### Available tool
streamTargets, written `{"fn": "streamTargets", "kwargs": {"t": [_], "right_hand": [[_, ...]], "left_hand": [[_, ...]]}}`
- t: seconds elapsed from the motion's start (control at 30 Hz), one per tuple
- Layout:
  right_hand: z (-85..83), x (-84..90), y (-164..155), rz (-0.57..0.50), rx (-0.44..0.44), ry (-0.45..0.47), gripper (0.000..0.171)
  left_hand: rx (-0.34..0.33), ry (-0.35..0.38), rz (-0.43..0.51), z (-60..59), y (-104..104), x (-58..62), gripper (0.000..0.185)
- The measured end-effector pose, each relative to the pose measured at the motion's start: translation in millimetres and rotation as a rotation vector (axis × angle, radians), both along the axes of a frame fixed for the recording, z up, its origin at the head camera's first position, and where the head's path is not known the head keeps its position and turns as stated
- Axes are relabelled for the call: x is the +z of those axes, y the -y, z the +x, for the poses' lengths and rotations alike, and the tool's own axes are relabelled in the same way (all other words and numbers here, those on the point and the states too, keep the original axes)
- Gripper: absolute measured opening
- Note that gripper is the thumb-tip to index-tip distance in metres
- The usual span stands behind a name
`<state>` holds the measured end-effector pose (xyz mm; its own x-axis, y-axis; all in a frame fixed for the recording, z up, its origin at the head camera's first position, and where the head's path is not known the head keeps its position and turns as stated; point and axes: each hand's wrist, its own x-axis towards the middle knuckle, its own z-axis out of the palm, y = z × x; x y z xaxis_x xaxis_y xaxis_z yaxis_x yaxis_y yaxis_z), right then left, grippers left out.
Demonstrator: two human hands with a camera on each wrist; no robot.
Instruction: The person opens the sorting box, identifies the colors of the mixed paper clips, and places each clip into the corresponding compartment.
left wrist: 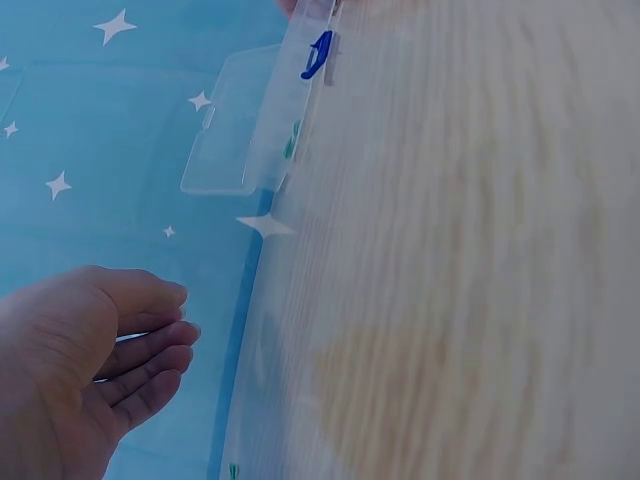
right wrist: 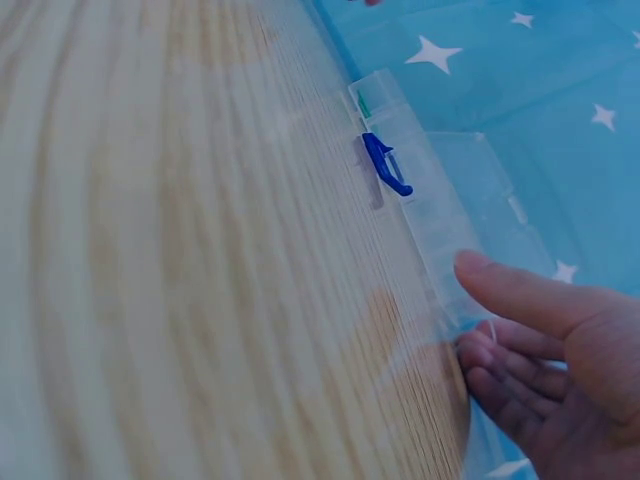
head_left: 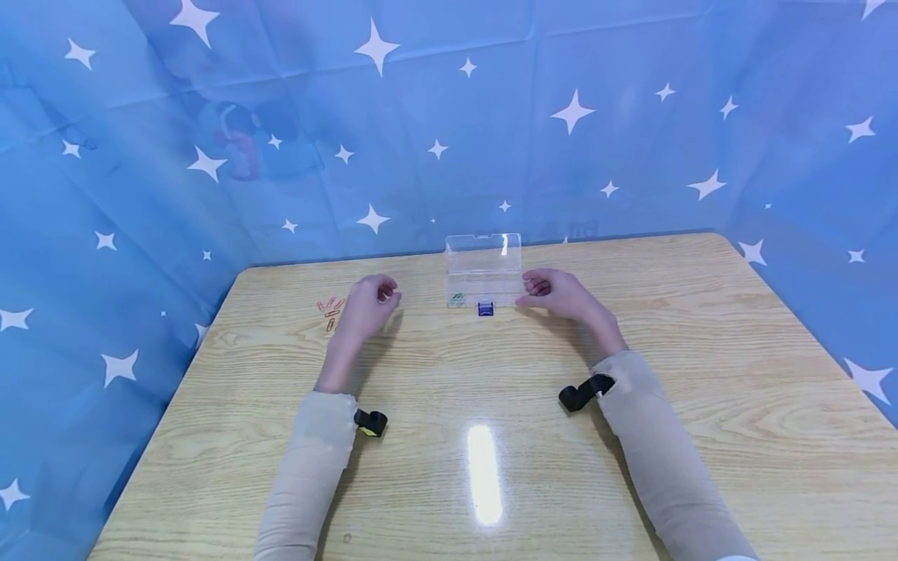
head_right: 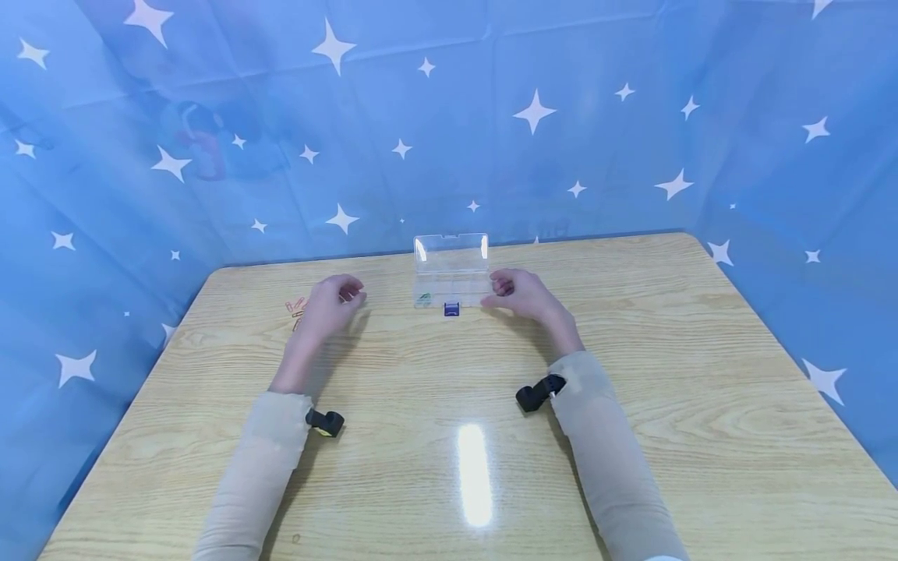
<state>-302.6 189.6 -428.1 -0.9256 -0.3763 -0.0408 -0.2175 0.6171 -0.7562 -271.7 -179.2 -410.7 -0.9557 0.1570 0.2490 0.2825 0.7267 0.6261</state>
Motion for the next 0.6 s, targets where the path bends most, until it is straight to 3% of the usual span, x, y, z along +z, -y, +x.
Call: {"fn": "streamTargets", "kwargs": {"t": [0.6], "right_hand": [[1.4, 0.1, 0, -0.015, -0.012, 0.015, 0.071]], "left_hand": [[0.08, -0.006, 0.009, 4.6, 34, -3.1, 0.031]]}}
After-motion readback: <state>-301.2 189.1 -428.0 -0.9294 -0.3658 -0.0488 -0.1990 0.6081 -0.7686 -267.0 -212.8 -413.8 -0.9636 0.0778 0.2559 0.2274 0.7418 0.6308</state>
